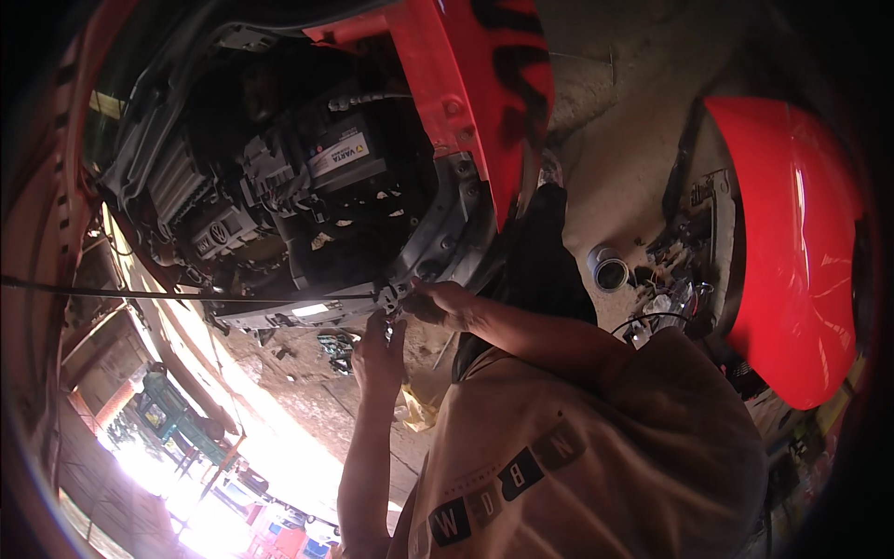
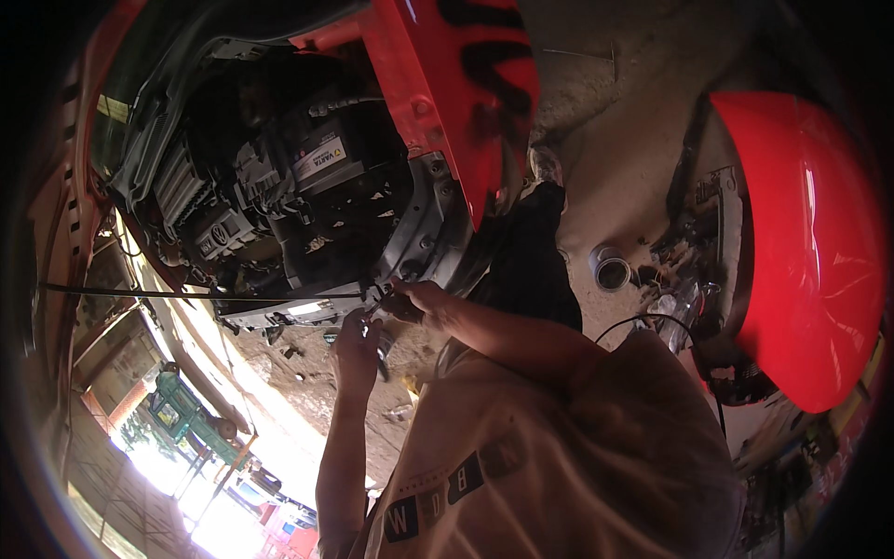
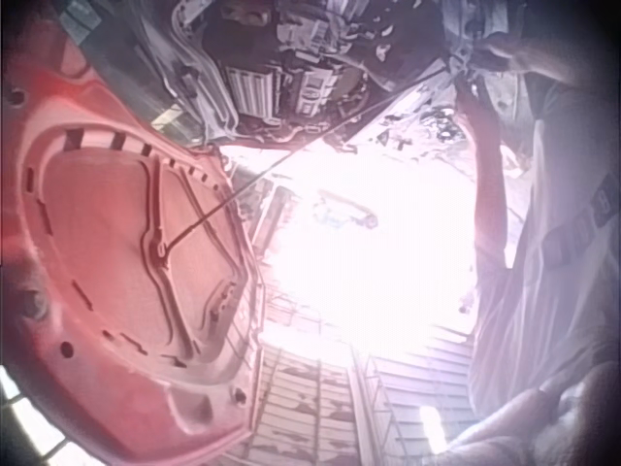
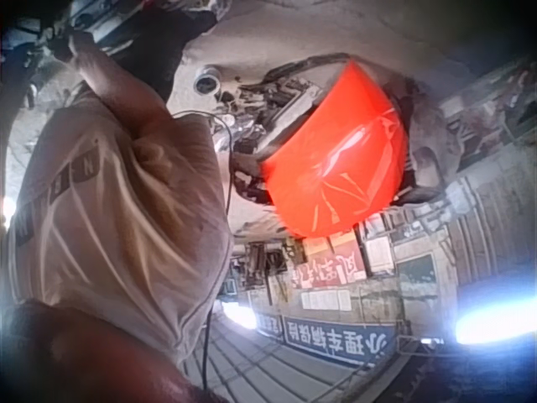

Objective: The person removes a black plastic cover from the front of a red car using a screwdriver and socket wrench. They then remove a headlight assembly and place it on the ground. The person continues to work on the front end, removing additional parts and placing them on the ground.

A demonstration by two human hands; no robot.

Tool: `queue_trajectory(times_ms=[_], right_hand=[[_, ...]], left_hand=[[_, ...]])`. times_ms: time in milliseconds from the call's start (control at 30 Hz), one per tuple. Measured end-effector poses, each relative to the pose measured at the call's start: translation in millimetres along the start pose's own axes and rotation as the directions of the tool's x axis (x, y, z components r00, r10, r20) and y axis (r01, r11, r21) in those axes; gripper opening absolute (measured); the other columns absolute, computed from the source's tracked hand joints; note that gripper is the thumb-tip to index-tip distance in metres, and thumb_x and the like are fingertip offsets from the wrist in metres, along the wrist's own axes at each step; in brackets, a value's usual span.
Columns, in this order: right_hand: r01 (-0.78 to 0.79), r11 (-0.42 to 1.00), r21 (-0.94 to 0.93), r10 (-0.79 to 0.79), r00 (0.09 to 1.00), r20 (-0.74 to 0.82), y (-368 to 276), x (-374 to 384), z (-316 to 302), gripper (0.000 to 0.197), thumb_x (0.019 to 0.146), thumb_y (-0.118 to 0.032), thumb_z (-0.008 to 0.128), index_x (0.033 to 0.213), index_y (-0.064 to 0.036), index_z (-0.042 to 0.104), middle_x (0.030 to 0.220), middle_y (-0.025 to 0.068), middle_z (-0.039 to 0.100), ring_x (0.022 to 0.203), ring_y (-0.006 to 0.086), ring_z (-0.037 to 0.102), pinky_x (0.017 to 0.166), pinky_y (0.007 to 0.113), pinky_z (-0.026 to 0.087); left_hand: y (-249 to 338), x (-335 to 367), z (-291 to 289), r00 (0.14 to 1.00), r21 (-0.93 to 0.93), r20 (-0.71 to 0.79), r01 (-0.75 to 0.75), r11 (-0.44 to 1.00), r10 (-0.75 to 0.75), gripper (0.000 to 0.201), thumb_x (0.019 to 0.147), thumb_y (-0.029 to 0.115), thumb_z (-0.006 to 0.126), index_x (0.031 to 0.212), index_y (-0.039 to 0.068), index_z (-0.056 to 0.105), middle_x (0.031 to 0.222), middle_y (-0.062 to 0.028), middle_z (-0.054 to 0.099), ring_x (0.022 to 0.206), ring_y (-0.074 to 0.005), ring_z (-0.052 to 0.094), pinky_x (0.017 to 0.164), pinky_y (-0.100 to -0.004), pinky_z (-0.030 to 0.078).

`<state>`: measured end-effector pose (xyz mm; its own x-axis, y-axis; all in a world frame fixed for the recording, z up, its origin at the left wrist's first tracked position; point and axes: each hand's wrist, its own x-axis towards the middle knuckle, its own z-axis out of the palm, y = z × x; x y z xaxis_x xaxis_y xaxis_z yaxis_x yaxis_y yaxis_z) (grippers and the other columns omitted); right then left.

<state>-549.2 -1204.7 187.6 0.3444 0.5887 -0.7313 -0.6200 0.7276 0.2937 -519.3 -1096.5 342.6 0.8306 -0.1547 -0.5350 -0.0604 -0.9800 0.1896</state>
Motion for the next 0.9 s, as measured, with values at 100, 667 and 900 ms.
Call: queue_trajectory(times_ms=[100, 667, 900], right_hand=[[-0.033, 0.981, 0.190, -0.001, 0.985, 0.175, -3.4, -3.3, -0.9, 0.030, 0.103, -0.023, 0.052, 0.109, 0.0039, 0.063, 0.100, 0.0121, 0.071, 0.093, 0.0191, 0.071, 0.084, 0.027, 0.060], [-0.013, 1.000, 0.008, 0.013, 1.000, 0.015, 0.6, 8.9, 1.7, 0.027, 0.102, -0.030, 0.055, 0.108, -0.0049, 0.063, 0.096, 0.0069, 0.072, 0.085, 0.0160, 0.072, 0.074, 0.023, 0.057], [0.005, 0.994, 0.107, 0.018, 0.976, -0.217, -0.9, 6.7, 4.2, 0.035, 0.102, -0.039, 0.053, 0.100, -0.0051, 0.061, 0.089, 0.0085, 0.071, 0.083, 0.0189, 0.072, 0.068, 0.027, 0.058]], left_hand=[[1.6, 0.7, -1.5, 0.976, -0.214, 0.098, 0.214, 0.953, -0.197, 0.026, 0.091, 0.021, 0.065, 0.113, 0.009, 0.065, 0.094, -0.0095, 0.070, 0.088, -0.0290, 0.065, 0.084, -0.0417, 0.049], [-6.6, -4.9, 3.5, 0.930, 0.078, -0.170, -0.316, 0.946, 0.325, 0.027, 0.088, 0.012, 0.068, 0.114, 0.005, 0.066, 0.098, -0.0113, 0.071, 0.084, -0.0301, 0.067, 0.078, -0.0402, 0.053], [-17.2, -10.0, 15.3, 0.998, -0.272, -0.033, -0.068, 0.960, 0.061, 0.032, 0.089, 0.013, 0.066, 0.120, 0.006, 0.062, 0.100, -0.0127, 0.070, 0.088, -0.0315, 0.068, 0.078, -0.0404, 0.052]])
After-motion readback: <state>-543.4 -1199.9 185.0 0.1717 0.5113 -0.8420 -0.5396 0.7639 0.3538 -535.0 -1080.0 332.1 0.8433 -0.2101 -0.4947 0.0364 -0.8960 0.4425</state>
